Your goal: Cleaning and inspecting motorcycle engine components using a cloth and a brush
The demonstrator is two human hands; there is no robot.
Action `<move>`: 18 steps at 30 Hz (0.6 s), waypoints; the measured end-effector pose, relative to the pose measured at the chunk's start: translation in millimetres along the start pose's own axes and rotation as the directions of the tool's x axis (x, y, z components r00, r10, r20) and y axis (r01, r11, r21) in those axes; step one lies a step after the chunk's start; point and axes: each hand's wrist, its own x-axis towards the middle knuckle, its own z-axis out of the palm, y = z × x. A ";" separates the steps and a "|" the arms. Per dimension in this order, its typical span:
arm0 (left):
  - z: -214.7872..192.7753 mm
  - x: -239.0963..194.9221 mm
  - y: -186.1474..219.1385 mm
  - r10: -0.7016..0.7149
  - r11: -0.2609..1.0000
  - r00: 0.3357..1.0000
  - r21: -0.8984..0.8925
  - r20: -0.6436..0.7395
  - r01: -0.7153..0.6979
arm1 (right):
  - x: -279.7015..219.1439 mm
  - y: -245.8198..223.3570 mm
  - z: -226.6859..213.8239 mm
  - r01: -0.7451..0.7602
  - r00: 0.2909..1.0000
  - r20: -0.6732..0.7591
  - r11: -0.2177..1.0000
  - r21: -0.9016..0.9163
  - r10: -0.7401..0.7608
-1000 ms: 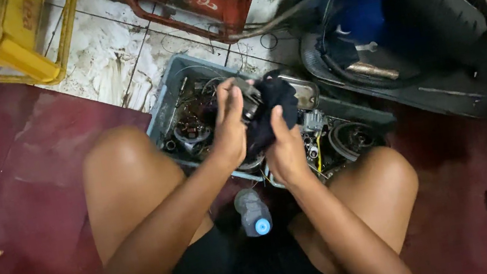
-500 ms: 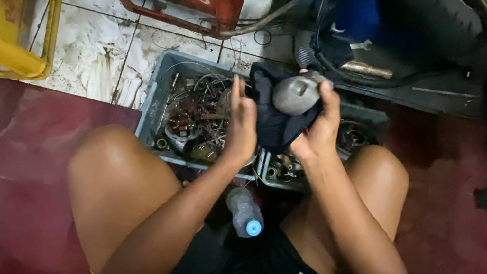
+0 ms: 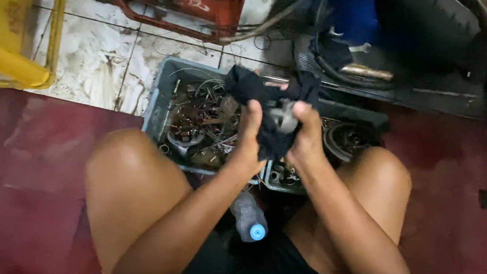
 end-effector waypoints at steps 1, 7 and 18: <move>2.6 -4.6 6.1 0.001 1.000 1.000 -0.002 -0.003 -0.001 | 0.9 5.0 -4.6 -0.004 1.000 0.001 1.000 -0.002 0.004; -12.8 3.6 -9.6 -0.021 1.000 0.967 -0.005 -0.253 0.020 | 4.3 21.6 -22.4 0.366 0.926 0.237 0.858 -0.359 -0.296; -28.9 35.7 -7.0 0.365 0.819 0.916 0.524 -0.166 -0.232 | -2.8 40.3 -7.1 0.157 0.914 -0.285 0.900 -0.406 -0.288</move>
